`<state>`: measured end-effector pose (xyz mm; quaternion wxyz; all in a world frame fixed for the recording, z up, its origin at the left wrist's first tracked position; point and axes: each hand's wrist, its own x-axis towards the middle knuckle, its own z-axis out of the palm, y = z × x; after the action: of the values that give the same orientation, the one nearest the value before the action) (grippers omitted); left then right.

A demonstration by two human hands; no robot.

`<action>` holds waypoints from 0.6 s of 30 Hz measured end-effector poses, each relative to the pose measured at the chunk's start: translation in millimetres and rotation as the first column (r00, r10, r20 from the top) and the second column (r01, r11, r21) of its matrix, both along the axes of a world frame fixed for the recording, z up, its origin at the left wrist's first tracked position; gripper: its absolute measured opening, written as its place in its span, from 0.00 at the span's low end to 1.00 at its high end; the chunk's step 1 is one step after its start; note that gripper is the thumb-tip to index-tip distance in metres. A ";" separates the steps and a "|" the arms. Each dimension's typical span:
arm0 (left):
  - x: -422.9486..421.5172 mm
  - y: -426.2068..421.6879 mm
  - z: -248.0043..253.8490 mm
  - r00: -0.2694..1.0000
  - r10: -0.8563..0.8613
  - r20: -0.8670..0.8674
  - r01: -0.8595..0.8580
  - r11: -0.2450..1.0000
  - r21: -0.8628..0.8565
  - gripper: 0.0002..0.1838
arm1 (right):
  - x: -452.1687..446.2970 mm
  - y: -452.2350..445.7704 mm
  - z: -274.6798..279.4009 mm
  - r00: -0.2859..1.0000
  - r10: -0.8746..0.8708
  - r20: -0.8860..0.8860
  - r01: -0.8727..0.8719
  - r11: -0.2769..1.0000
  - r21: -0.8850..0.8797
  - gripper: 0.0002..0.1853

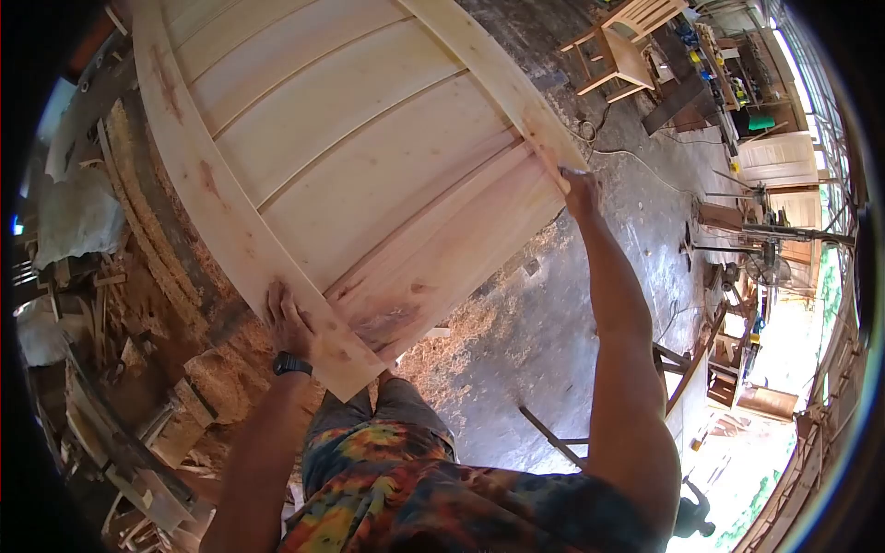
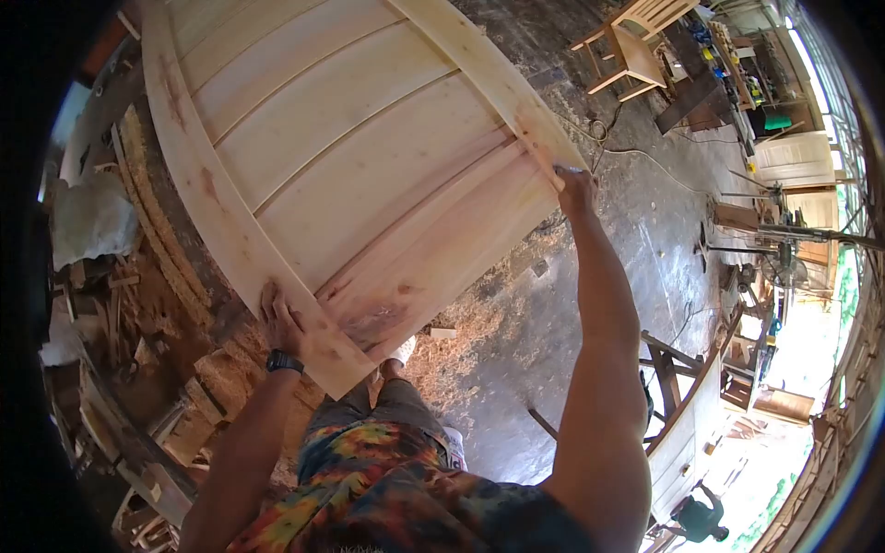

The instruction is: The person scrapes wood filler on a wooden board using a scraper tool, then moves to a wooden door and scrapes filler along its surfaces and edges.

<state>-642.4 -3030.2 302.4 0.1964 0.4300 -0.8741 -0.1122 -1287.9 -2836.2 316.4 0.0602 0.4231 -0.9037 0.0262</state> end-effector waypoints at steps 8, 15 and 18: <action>-2.9 3.3 12.6 1.000 0.025 0.005 -0.025 0.997 0.072 0.24 | -3.9 6.3 82.6 0.999 0.037 0.030 -0.046 0.913 0.405 0.20; -2.6 3.2 9.9 0.998 0.048 0.040 -0.051 0.996 0.071 0.24 | 2.8 -46.5 31.5 0.993 0.001 -0.120 0.040 0.942 0.333 0.14; -1.0 2.8 9.8 0.999 0.031 0.019 -0.031 0.999 0.029 0.25 | 17.8 -42.5 21.2 0.981 0.161 -0.112 -0.105 0.913 0.395 0.14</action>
<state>-643.5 -3027.4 312.2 0.1835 0.4474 -0.8673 -0.1178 -1270.1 -2878.8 337.6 0.0375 0.4880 -0.8535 -0.1790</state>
